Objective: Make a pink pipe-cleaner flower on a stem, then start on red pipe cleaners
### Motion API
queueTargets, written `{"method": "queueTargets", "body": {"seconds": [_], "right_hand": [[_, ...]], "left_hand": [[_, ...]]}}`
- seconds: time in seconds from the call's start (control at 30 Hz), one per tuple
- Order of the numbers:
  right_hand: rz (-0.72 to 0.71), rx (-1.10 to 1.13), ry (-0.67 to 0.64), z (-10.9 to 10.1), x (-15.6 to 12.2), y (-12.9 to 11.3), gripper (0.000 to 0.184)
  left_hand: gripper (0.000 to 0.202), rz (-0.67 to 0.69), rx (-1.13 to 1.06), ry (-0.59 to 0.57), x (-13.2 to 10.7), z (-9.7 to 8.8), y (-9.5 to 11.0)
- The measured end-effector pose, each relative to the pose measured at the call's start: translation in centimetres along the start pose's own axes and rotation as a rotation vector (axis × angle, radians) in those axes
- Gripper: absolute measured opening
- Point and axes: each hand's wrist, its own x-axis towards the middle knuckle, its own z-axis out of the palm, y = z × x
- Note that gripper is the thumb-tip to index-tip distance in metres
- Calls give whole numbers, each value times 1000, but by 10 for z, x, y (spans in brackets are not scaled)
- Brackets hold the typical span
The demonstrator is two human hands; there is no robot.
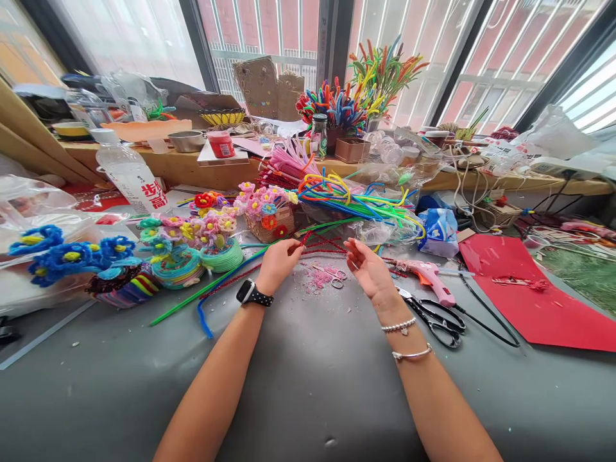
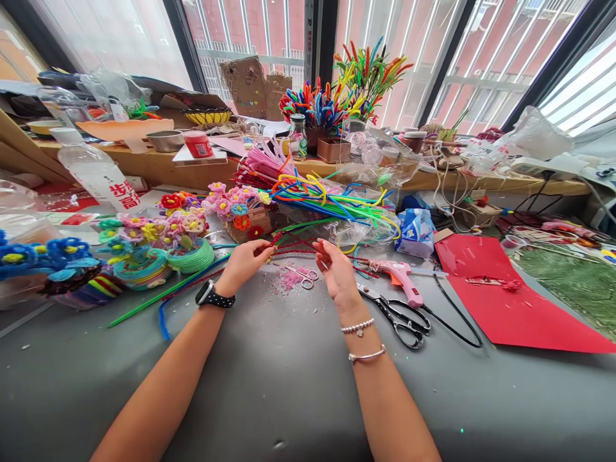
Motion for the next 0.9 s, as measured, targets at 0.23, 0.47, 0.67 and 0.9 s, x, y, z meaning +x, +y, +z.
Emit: {"method": "queueTargets", "body": {"seconds": [0.23, 0.47, 0.67, 0.9], "right_hand": [[-153, -4, 117, -5, 1, -10, 14], [-261, -60, 214, -8, -1, -23, 18], [-230, -78, 173, -5, -1, -19, 19], [-237, -83, 144, -8, 2, -18, 15]], "left_hand": [[26, 11, 274, 54, 8, 10, -3], [18, 62, 538, -86, 7, 12, -3], [18, 64, 548, -29, 6, 8, 0], [24, -12, 475, 65, 3, -1, -5]]}}
